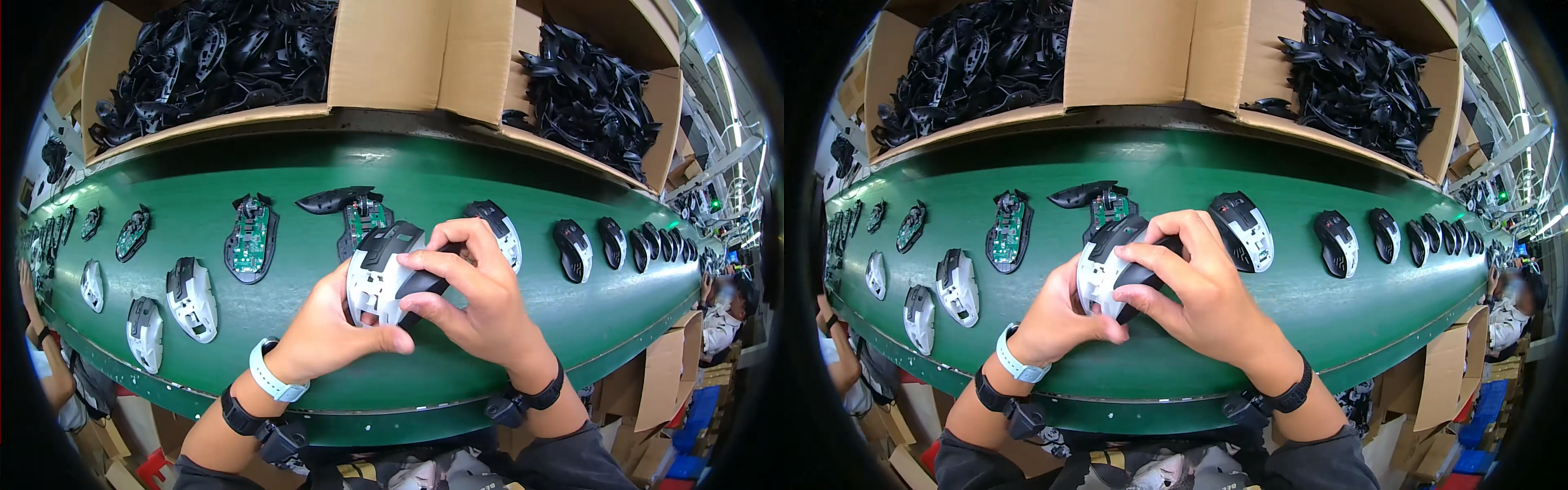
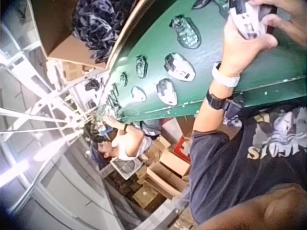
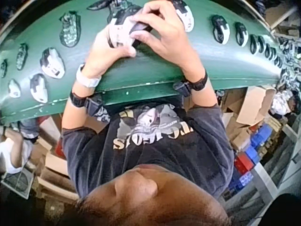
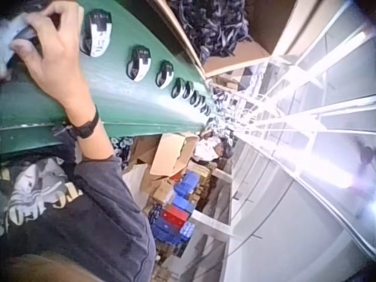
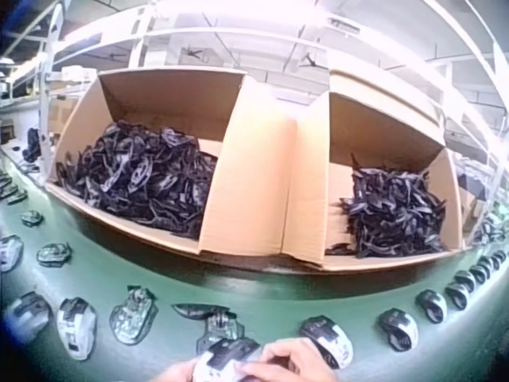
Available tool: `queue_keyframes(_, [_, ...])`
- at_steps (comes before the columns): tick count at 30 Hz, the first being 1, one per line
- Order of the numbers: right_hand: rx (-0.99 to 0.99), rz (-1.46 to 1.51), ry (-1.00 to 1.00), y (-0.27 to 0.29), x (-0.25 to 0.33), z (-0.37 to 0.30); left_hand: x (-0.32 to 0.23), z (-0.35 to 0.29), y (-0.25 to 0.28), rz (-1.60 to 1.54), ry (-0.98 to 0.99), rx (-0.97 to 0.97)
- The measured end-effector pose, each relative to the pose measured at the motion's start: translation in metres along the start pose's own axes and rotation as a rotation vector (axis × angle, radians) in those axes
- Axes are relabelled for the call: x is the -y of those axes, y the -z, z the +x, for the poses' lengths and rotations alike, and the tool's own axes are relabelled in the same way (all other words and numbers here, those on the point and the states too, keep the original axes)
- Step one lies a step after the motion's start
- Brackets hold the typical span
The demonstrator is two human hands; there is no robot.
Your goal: The person assembles computer mice on a green workbench. They pick up white mouse shells and black internal components, fit them together, and place the completed units on the table. The person also retrieves black plastic parts from a cardboard box and handles small white components from a separate container.
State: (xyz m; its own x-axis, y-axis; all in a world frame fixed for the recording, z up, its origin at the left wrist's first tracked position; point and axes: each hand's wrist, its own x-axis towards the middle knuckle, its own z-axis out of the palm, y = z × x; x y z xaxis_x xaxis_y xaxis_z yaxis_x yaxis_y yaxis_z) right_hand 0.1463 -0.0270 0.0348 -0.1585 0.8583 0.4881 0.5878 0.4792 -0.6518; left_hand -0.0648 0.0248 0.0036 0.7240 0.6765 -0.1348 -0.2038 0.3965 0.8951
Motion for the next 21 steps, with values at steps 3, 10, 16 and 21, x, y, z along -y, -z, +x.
queue_keyframes(3, [0.014, -0.025, 0.058, -0.002, -0.002, -0.001, -0.005, -0.001, -0.005, 0.17, -0.041, -0.01])
queue_keyframes(10, [0.049, 0.496, -0.192, -0.003, -0.019, -0.009, -0.012, -0.003, 0.003, 0.566, -0.179, 0.123])
queue_keyframes(16, [-0.027, 0.858, -0.193, -0.018, -0.01, -0.01, -0.015, -0.008, 0.009, 0.072, -0.345, 0.005])
queue_keyframes(21, [-0.253, 0.564, -0.087, -0.023, 0.011, -0.015, -0.012, -0.006, 0.008, -0.361, -0.17, -0.075])
